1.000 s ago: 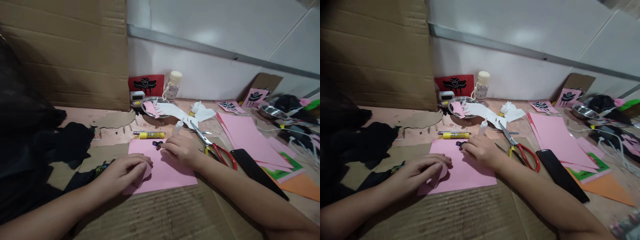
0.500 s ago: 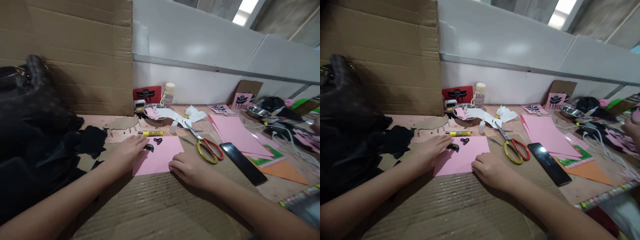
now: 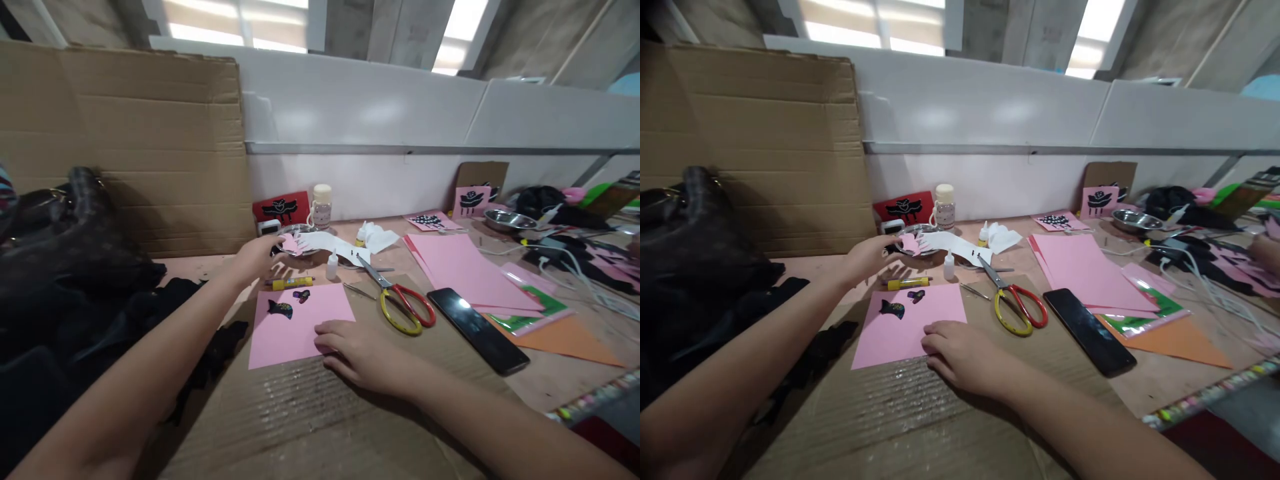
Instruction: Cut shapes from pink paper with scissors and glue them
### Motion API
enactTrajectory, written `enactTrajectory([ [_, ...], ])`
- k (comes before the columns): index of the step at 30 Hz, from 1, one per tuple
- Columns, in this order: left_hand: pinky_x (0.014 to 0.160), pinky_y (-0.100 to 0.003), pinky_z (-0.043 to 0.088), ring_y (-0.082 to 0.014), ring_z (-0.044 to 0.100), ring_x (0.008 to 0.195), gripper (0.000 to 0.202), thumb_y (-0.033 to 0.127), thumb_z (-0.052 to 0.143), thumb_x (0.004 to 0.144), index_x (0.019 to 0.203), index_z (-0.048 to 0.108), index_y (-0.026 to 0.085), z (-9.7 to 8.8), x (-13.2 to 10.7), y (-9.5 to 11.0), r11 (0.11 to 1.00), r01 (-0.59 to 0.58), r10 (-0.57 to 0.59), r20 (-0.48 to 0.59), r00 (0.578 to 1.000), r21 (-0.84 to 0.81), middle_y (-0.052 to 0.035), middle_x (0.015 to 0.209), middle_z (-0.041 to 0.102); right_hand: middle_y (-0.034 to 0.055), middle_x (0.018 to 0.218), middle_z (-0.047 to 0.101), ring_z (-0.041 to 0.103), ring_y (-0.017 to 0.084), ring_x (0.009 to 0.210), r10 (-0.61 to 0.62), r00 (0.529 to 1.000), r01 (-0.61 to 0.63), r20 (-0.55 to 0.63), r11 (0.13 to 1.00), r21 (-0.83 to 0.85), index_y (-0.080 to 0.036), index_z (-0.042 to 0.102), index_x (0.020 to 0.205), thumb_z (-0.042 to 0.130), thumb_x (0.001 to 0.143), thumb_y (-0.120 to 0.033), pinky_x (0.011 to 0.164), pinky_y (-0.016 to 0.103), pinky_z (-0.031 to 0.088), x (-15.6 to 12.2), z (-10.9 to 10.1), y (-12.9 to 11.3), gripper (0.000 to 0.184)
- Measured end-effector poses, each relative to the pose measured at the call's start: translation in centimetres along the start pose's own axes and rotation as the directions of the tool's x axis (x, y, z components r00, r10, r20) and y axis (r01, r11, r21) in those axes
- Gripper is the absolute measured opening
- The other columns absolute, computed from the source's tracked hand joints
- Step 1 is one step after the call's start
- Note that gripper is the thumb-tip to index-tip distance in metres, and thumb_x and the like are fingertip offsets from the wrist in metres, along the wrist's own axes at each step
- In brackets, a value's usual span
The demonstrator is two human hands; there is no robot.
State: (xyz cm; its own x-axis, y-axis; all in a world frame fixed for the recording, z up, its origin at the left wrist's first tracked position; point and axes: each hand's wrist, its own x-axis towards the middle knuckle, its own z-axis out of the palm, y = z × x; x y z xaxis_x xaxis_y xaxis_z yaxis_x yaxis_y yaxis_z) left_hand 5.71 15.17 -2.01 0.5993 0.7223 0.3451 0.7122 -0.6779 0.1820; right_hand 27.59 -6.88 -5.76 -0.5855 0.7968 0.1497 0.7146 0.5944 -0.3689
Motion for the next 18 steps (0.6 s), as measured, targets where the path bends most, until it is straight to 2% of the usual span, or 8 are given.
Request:
enactTrajectory([
  [2,0.091,-0.047,0.057,-0.0249,0.065,0.109,0.035,0.035,0.062,0.096,0.127,0.061,0.019,0.8,2.0,0.4,0.999,-0.028,0.028,0.034,0.999,-0.021,-0.0106,0.131,0.062,0.0169,0.136,0.064,0.061,0.026,0.125,0.002,1.0,-0.002,0.009,1.0,0.004,-0.013,0.067,0.12,0.054,0.1,-0.025,0.106,0.04,0.05,-0.1,-0.1,0.1,0.027],
  [5,0.09,-0.046,0.057,-0.0246,0.065,0.108,0.035,0.035,0.062,0.096,0.127,0.06,0.019,2.1,3.3,1.2,0.998,-0.022,0.024,0.045,0.999,-0.054,-0.0108,0.13,0.062,0.0172,0.139,0.062,0.059,0.027,0.128,-0.008,1.0,0.007,0.008,1.0,0.005,-0.013,0.067,0.12,0.054,0.1,-0.027,0.109,0.04,0.048,-0.1,-0.3,0.2,0.028],
  [8,0.09,-0.046,0.057,-0.0246,0.065,0.107,0.034,0.035,0.062,0.096,0.126,0.061,0.019,3.1,3.4,1.6,0.996,0.011,-0.012,-0.006,1.0,-0.086,-0.0103,0.13,0.063,0.0182,0.141,0.061,0.058,0.028,0.13,-0.021,1.0,0.02,0.022,0.999,0.032,-0.012,0.067,0.121,0.054,0.099,-0.026,0.111,0.042,0.046,-0.1,-0.2,0.4,0.029],
  [10,0.089,-0.045,0.057,-0.0247,0.065,0.107,0.034,0.036,0.062,0.096,0.126,0.061,0.019,3.1,3.4,1.5,0.994,0.03,-0.038,-0.076,0.996,-0.104,-0.01,0.129,0.063,0.0203,0.142,0.06,0.056,0.03,0.132,-0.021,0.999,0.018,0.025,0.994,0.108,-0.01,0.067,0.123,0.054,0.099,-0.024,0.113,0.045,0.043,-0.2,0.0,0.6,0.031],
  [13,0.087,-0.045,0.058,-0.0236,0.066,0.103,0.032,0.035,0.061,0.097,0.124,0.062,0.018,1.4,3.2,1.4,0.992,0.052,-0.08,-0.26,0.962,-0.111,-0.0098,0.124,0.065,0.0215,0.143,0.058,0.052,0.032,0.134,0.028,1.0,-0.024,-0.007,0.937,0.348,-0.011,0.069,0.121,0.059,0.096,-0.024,0.115,0.049,0.037,-0.2,0.1,1.0,0.03],
  [16,0.092,-0.043,0.055,-0.0239,0.067,0.1,0.025,0.032,0.051,0.101,0.107,0.068,0.015,-1.9,1.5,2.6,0.996,0.033,-0.069,-0.497,0.865,-0.082,-0.0111,0.107,0.072,0.0207,0.139,0.061,0.054,0.033,0.132,0.13,0.99,-0.084,-0.055,0.856,0.51,-0.013,0.069,0.121,0.062,0.096,-0.036,0.114,0.052,0.037,-0.1,0.1,1.7,0.035],
  [18,0.1,-0.045,0.049,-0.0255,0.065,0.106,0.022,0.032,0.056,0.098,0.097,0.071,0.016,-4.0,-1.1,4.5,0.999,-0.045,0.024,-0.599,0.801,-0.02,-0.012,0.106,0.074,0.0209,0.136,0.064,0.062,0.031,0.124,0.188,0.98,-0.115,-0.069,0.81,0.575,-0.014,0.062,0.129,0.046,0.102,-0.048,0.107,0.052,0.046,0.0,0.1,1.9,0.047],
])
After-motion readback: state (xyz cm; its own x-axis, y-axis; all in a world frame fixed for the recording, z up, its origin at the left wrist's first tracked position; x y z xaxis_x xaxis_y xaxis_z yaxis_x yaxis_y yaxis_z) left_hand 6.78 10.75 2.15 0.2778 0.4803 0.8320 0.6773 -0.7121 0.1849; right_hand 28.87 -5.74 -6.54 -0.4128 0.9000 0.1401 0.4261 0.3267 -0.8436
